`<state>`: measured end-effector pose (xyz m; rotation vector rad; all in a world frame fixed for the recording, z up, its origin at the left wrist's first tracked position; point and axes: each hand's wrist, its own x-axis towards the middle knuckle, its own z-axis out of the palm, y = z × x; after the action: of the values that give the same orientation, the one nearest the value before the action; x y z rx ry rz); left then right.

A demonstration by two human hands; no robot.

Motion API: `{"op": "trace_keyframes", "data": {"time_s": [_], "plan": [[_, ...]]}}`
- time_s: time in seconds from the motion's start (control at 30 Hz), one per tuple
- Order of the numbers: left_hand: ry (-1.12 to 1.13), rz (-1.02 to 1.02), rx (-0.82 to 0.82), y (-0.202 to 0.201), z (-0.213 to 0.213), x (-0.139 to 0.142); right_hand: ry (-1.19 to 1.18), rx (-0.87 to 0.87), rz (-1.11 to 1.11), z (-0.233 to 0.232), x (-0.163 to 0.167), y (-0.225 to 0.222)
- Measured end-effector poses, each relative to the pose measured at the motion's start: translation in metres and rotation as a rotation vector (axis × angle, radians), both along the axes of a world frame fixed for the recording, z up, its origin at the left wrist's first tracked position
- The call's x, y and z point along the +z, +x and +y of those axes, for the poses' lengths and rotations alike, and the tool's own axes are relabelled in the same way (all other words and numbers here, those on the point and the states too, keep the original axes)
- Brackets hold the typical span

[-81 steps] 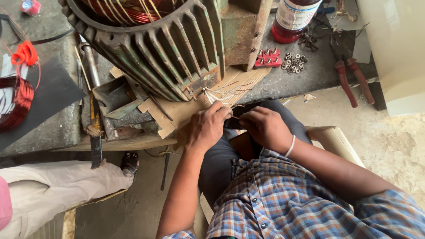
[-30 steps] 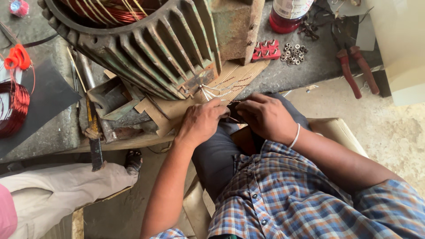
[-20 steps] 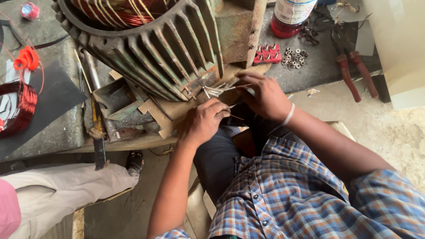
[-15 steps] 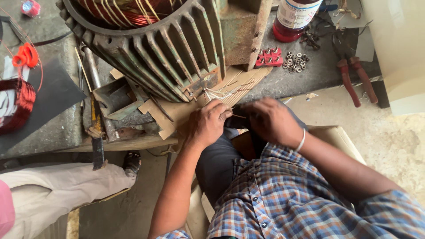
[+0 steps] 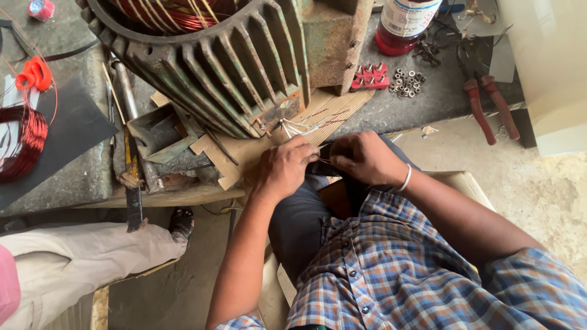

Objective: The person strips insulation from several white wires emerging from a motor housing using pliers, then inserts the wire ends into a red terminal block and tightens the screws with a screwdriver. The person works at a cluttered workbench with tools and parts nearby.

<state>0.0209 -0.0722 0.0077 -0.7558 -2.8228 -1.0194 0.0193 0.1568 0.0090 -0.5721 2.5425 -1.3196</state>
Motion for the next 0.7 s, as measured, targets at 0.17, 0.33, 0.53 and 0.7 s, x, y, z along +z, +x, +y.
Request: {"op": "trace_keyframes", "data": {"time_s": [0.17,0.33,0.53,0.7], "plan": [[0.161,-0.083,-0.012,-0.002,-0.003,-0.006,-0.026,0.040,0.175,-0.001,0.010,0.001],[0.265,0.002,0.013,0.001,0.008,-0.013,0.093,0.059,0.828,-0.006,0.001,0.024],[0.138,0.044,0.087,0.005,0.009,-0.011,0.219,0.094,0.948,-0.010,-0.019,0.014],[0.111,0.123,0.112,0.007,0.010,-0.010,0.113,-0.047,0.662,-0.016,-0.047,0.014]]}}
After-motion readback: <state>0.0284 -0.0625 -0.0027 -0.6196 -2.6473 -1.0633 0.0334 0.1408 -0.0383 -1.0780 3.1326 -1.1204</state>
